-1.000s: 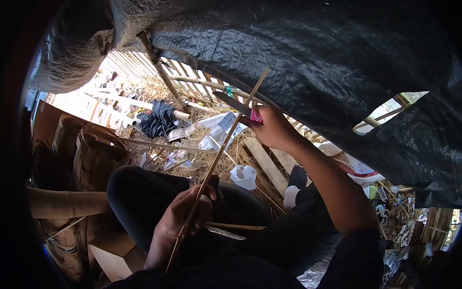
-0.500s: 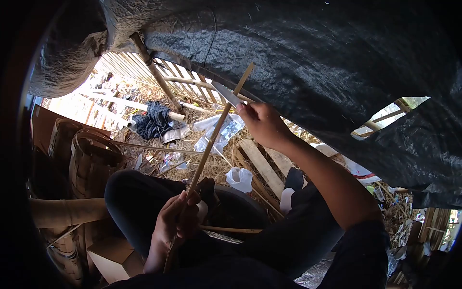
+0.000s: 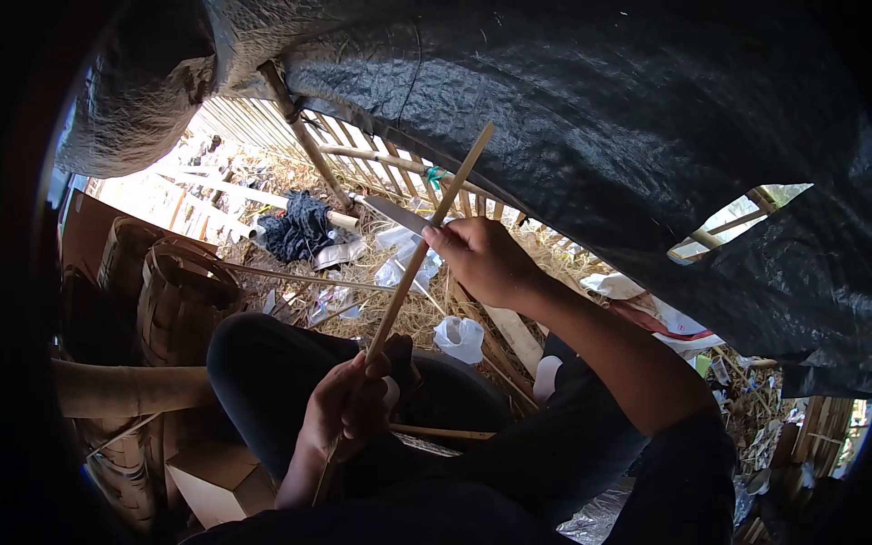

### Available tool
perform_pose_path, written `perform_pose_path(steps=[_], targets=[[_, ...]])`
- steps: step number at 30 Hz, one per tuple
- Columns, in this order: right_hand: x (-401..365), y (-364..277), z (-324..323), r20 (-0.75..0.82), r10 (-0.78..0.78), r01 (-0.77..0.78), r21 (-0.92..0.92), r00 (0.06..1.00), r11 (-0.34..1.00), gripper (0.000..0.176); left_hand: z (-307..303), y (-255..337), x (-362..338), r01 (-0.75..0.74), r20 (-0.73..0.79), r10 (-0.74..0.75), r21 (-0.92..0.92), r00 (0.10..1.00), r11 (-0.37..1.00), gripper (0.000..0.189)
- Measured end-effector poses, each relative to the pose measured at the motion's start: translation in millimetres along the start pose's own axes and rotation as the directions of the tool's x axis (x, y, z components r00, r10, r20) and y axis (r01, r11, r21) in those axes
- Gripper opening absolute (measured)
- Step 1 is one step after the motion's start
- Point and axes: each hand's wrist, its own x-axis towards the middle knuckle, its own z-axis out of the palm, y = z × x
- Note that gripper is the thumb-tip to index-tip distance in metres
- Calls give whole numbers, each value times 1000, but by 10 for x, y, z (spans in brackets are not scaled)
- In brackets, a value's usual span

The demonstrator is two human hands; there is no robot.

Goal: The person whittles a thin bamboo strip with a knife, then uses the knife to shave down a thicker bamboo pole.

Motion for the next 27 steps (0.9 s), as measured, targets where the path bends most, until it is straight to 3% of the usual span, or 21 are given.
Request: perform_pose_path(steps=[2,3,5,6,7,8,10,11,13,15,17,18,19,21,22,23,25,27], targets=[[-147,-137,177,-9,-4,4,31,1000,1000,51,0,25,7,7,34,-6,-25,999,1000,29],[-246,-291,233,110,71,-81,84,991,993,50,-13,45,9,11,63,-6,-87,998,996,29],[-341,-358,350,62,-100,93,102,993,990,50,-26,39,1,10,89,4,-153,996,988,28],[-306,-329,291,52,-183,182,26,982,983,49,-28,24,0,11,68,0,-162,998,987,27],[-245,-316,192,56,-5,3,26,998,1000,48,-31,8,-9,14,47,-6,-173,999,985,26],[-132,-178,65,-12,-11,11,-14,1000,1000,47,-35,-5,-19,9,50,0,-176,999,984,26],[12,-74,-98,-89,22,-33,-123,996,992,50,-35,-6,-27,-67,-39,70,63,997,996,29],[-20,-41,-16,-91,15,-27,-132,996,991,50,-10,20,-30,-75,-31,77,62,997,995,29],[-163,-76,296,-126,-156,143,-104,980,984,51,50,81,-68,-58,-151,104,284,983,957,31],[-160,-107,293,-134,-206,177,-198,969,964,52,20,70,-62,-56,-178,116,314,977,948,33],[39,41,120,-96,-42,21,-210,994,977,52,-12,56,-61,-58,-198,131,340,971,939,34],[131,57,41,-129,-23,6,-129,991,992,53,-27,51,-64,-47,-203,143,416,969,908,35],[165,64,-9,-119,-57,32,-200,991,979,53,-40,40,-69,-30,-208,149,488,967,872,36],[35,5,171,36,6,-3,-75,999,997,52,-69,64,-74,-48,-190,161,490,969,870,37],[-80,-87,274,90,-35,44,-97,995,994,52,-82,59,-83,-55,-180,165,497,970,866,37],[-96,-7,364,38,-113,116,-82,993,990,51,-93,49,-82,-51,-185,161,492,969,869,37],[-26,-9,218,82,37,-32,-60,996,998,50,-113,35,-73,-32,-186,155,538,970,842,37],[137,90,44,-34,-27,23,-117,999,993,51,-67,58,-87,-27,-182,147,538,972,843,37]])
